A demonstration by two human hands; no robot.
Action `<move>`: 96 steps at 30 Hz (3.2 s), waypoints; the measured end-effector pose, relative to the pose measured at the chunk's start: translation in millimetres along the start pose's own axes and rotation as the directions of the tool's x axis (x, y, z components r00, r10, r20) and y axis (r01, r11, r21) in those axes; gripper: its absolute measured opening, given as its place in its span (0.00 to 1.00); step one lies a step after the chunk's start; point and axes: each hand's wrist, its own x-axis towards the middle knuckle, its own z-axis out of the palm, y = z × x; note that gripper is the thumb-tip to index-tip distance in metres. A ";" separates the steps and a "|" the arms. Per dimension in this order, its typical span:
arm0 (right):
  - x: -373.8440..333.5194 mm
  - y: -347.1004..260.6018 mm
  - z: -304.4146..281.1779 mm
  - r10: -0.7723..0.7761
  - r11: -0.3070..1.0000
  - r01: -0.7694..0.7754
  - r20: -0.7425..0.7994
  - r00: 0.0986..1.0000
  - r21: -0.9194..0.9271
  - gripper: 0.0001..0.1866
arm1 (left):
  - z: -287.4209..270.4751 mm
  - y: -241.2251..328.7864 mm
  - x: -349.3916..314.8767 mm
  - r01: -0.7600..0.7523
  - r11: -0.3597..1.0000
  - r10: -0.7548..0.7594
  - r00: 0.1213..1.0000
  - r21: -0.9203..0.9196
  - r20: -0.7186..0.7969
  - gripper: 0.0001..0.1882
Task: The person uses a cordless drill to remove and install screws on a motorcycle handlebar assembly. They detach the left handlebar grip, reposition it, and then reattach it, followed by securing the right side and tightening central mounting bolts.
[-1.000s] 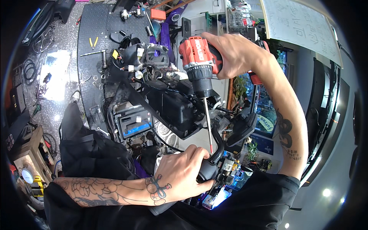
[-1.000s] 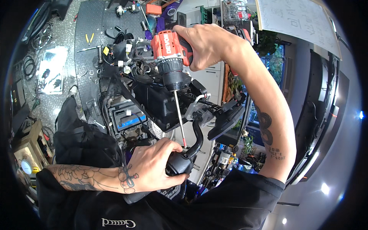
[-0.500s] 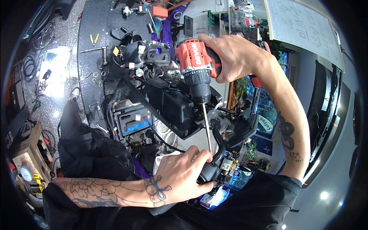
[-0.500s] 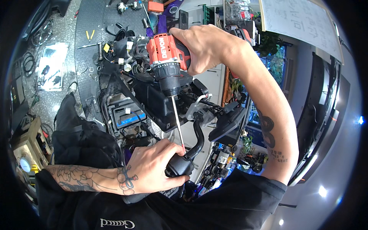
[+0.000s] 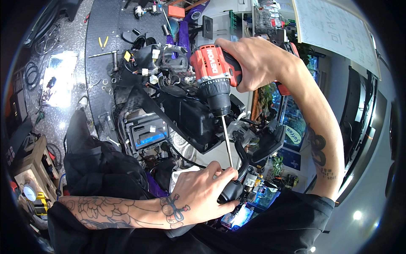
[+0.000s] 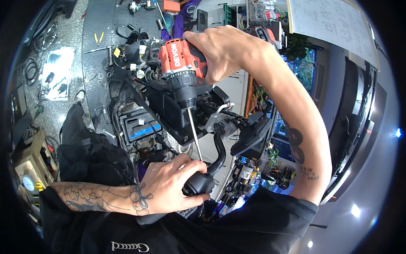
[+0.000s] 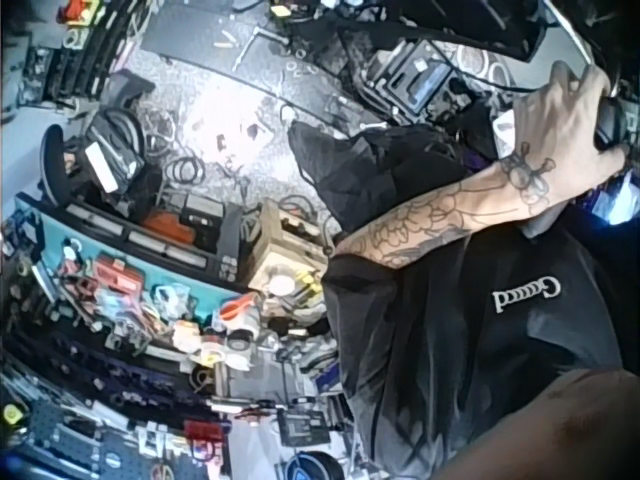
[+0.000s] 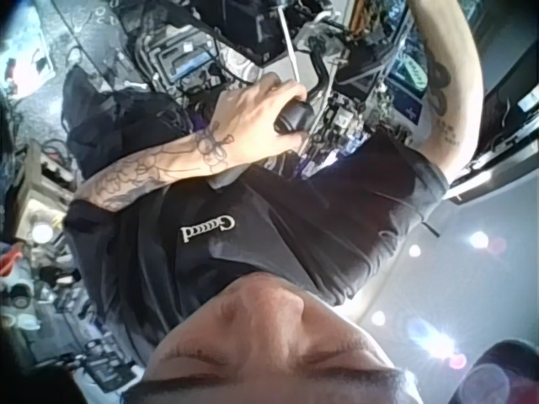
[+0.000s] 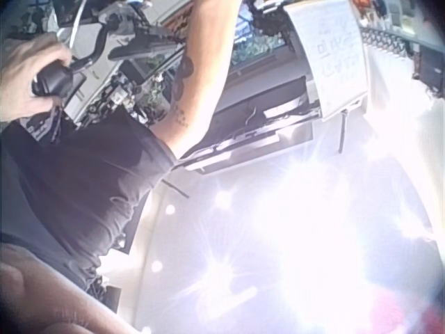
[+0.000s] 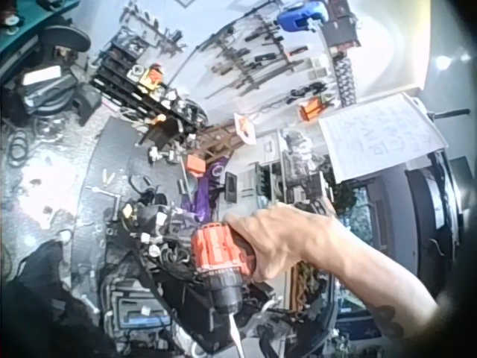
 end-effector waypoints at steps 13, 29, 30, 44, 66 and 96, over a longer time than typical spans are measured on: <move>13.4 4.2 -4.2 -0.030 0.999 0.030 -0.006 1.000 -0.012 0.47 | 2.5 -4.7 3.8 -0.029 0.999 0.026 0.995 -0.029 -0.101 0.24; 8.9 -9.5 -2.9 0.003 1.000 -0.005 0.073 0.997 0.022 0.36 | -1.4 1.4 -1.5 -0.034 0.999 0.034 0.999 -0.038 -0.017 0.24; 9.4 -6.3 1.3 0.003 1.000 -0.005 0.069 0.998 0.021 0.36 | -1.4 1.8 -1.0 -0.034 0.999 0.034 0.999 -0.040 -0.013 0.24; 14.8 -19.9 -7.9 0.034 0.999 -0.036 0.172 0.985 0.014 0.40 | -6.2 4.6 3.5 -0.026 0.999 0.026 1.000 -0.043 0.015 0.28; 23.9 -23.4 -15.4 0.021 0.993 -0.047 0.235 0.972 0.104 0.41 | -2.9 8.2 8.6 -0.031 0.999 0.031 0.999 0.007 0.037 0.25; 61.4 34.8 -26.0 -0.432 0.608 -0.176 0.509 0.745 0.774 0.27 | -5.3 1.1 8.8 -0.077 0.996 0.074 0.996 0.047 0.051 0.25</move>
